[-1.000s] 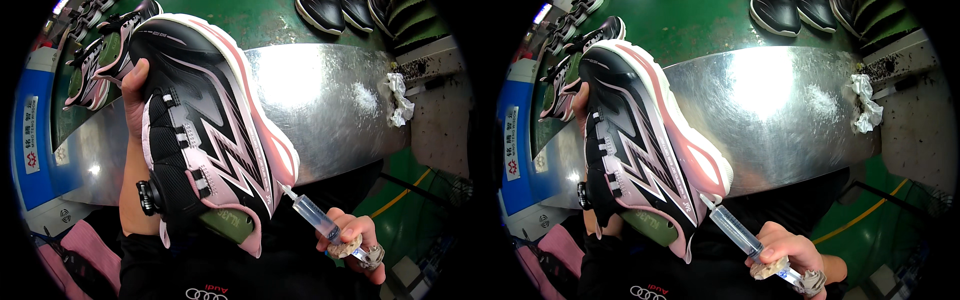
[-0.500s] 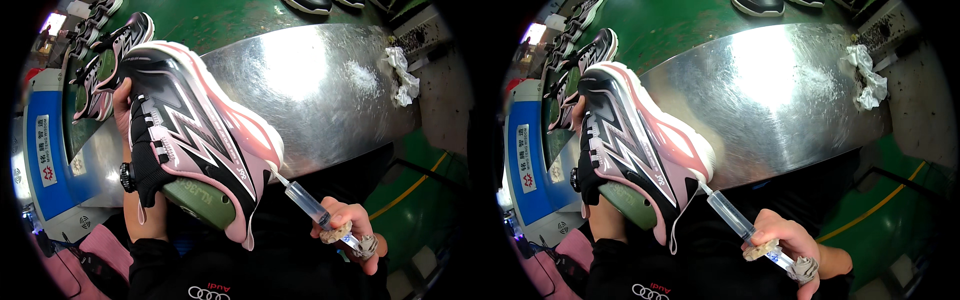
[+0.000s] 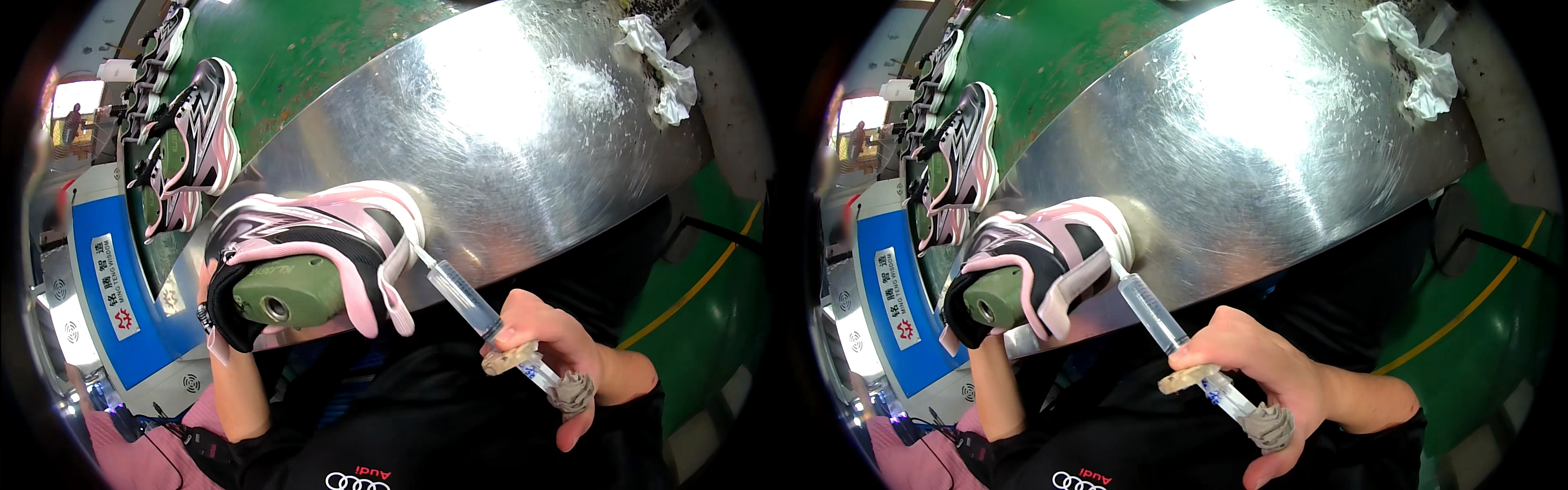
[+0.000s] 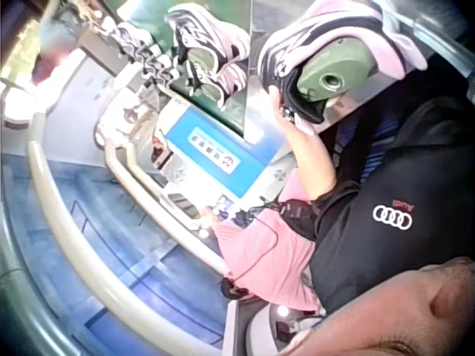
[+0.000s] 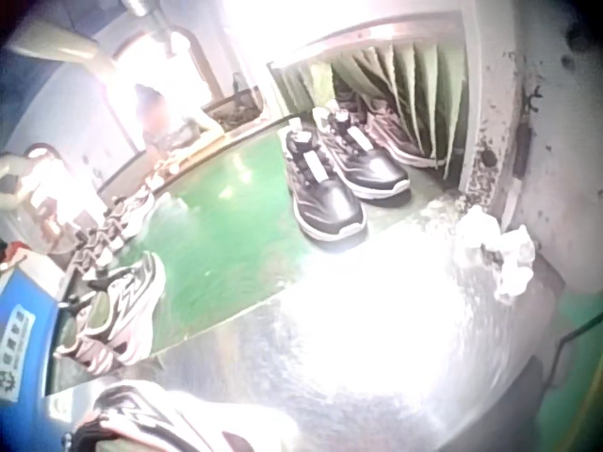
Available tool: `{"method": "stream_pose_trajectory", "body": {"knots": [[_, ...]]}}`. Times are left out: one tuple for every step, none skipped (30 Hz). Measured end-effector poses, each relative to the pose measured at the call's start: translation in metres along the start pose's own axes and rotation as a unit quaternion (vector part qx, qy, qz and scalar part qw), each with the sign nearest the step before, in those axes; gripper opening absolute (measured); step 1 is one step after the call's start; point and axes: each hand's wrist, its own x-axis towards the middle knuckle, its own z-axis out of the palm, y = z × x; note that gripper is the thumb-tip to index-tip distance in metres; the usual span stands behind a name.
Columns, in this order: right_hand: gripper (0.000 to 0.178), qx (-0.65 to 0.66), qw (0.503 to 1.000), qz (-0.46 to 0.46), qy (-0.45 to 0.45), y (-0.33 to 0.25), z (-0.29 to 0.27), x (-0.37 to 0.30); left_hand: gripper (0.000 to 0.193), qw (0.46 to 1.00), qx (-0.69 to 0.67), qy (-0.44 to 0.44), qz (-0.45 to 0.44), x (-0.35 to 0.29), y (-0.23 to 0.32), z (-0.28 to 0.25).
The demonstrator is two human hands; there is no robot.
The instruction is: The person takes shoes from a conveyor belt, applies adhesive along the sole seams using a syringe applicator, and places the shoes back onto the conveyor belt.
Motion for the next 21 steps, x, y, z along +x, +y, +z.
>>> {"method": "stream_pose_trajectory", "body": {"knots": [[0.094,-0.012,1.000,-0.006,-0.002,0.003,0.000,0.001,0.044,0.999,0.015,0.025,0.015,-0.004,-0.005,0.000],[0.093,-0.023,1.000,-0.013,-0.007,0.004,0.001,0.002,0.044,0.998,0.027,0.046,0.031,-0.010,-0.007,-0.001],[0.093,-0.014,1.000,-0.014,0.003,0.006,0.004,0.003,0.045,0.996,0.041,0.066,0.043,-0.017,-0.009,-0.002],[0.093,-0.012,1.000,-0.014,0.004,0.007,0.006,0.004,0.046,0.994,0.051,0.081,0.054,-0.023,-0.012,-0.003],[0.093,-0.018,1.000,-0.022,0.005,0.007,0.007,0.005,0.047,0.992,0.061,0.095,0.062,-0.029,-0.014,-0.005],[0.093,-0.024,0.999,-0.030,0.006,0.008,0.008,0.006,0.048,0.989,0.068,0.107,0.070,-0.036,-0.017,-0.007],[0.093,-0.023,0.999,-0.030,0.006,0.009,0.010,0.006,0.050,0.988,0.072,0.114,0.074,-0.042,-0.019,-0.008],[0.093,-0.029,0.999,-0.035,0.006,0.010,0.011,0.007,0.051,0.988,0.069,0.117,0.075,-0.049,-0.023,-0.008],[0.093,-0.035,0.999,-0.040,0.006,0.010,0.012,0.007,0.052,0.988,0.072,0.117,0.072,-0.055,-0.024,-0.011],[0.093,-0.035,0.999,-0.040,0.005,0.011,0.013,0.007,0.053,0.991,0.065,0.102,0.062,-0.060,-0.025,-0.013],[0.093,-0.039,0.998,-0.040,0.004,0.011,0.014,0.007,0.053,0.994,0.056,0.085,0.051,-0.067,-0.027,-0.015],[0.094,-0.043,0.998,-0.041,0.004,0.011,0.015,0.006,0.054,0.996,0.048,0.064,0.038,-0.072,-0.030,-0.016],[0.094,-0.044,0.998,-0.040,0.004,0.011,0.015,0.006,0.055,0.998,0.037,0.044,0.023,-0.078,-0.033,-0.017],[0.094,-0.050,0.998,-0.041,0.002,0.010,0.016,0.006,0.056,0.999,0.026,0.022,0.009,-0.085,-0.037,-0.017],[0.094,-0.057,0.998,-0.041,0.000,0.009,0.017,0.006,0.057,1.000,0.013,0.001,-0.009,-0.092,-0.040,-0.017],[0.094,-0.058,0.997,-0.041,-0.001,0.008,0.017,0.006,0.058,0.999,0.003,-0.021,-0.026,-0.098,-0.044,-0.017],[0.094,-0.059,0.998,-0.039,0.000,0.007,0.019,0.006,0.059,0.998,-0.008,-0.041,-0.041,-0.105,-0.048,-0.018],[0.094,-0.059,0.998,-0.037,0.001,0.006,0.020,0.006,0.060,0.996,-0.019,-0.060,-0.056,-0.110,-0.054,-0.017],[0.094,-0.062,0.997,-0.036,0.001,0.004,0.021,0.006,0.061,0.994,-0.033,-0.073,-0.071,-0.116,-0.059,-0.014],[0.094,-0.056,0.998,-0.027,0.005,0.001,0.023,0.006,0.062,0.992,-0.045,-0.082,-0.080,-0.121,-0.064,-0.010],[0.094,-0.049,0.999,-0.017,0.010,0.000,0.025,0.006,0.066,0.991,-0.068,-0.080,-0.088,-0.125,-0.069,-0.003]]}}
